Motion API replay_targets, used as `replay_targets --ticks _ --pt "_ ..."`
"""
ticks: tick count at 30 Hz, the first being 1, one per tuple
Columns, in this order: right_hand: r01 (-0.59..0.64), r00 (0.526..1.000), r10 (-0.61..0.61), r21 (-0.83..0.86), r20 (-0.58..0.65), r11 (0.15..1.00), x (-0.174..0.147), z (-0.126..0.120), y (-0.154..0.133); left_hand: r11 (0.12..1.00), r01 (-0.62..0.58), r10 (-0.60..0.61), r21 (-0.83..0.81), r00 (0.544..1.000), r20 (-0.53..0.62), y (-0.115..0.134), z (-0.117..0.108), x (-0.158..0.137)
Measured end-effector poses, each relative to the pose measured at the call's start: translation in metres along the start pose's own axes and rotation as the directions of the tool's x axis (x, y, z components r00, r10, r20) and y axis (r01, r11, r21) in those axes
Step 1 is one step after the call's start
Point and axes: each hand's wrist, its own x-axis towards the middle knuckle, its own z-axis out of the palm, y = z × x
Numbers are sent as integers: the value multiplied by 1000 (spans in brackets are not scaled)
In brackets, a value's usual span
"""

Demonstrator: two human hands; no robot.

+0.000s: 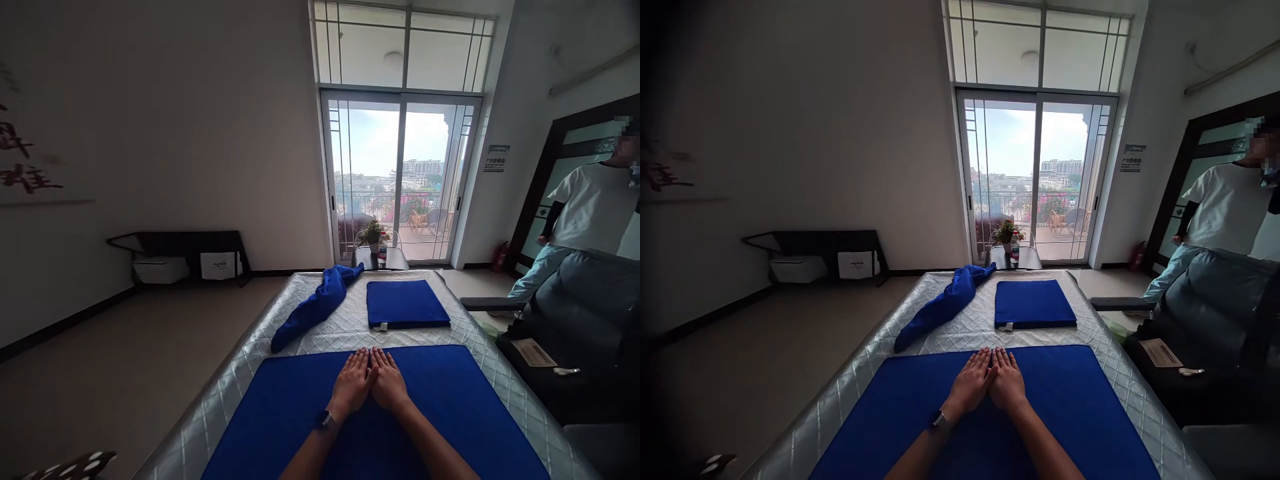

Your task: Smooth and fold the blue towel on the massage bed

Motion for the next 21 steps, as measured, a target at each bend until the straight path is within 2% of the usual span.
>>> replay_targets --ticks 3,6,8,13,16,18,21 --pt "12 1000 -12 2 -24 1000 -1 -1 2 1000 -7 7 -1 1000 9 -3 -1 -1" --pt "-20 998 19 -13 -59 1000 -7 -8 22 999 26 -26 27 1000 -13 -26 -7 -9" --pt "-90 992 86 -35 -90 995 -16 -17 53 994 87 -85 59 996 -36 -59 -16 -22" --pt "-339 932 322 -83 -168 937 -51 -42 160 941 296 -278 161 952 -127 -175 -43 -76" --pt "-447 884 423 -99 -197 889 -64 -48 204 923 336 -305 185 936 -177 -221 -48 -99" --pt "-478 868 451 -106 -207 872 -66 -47 216 912 363 -327 193 925 -195 -231 -46 -104" --pt "-480 865 452 -98 -216 872 -65 -44 219 892 411 -376 189 906 -192 -226 -45 -101"
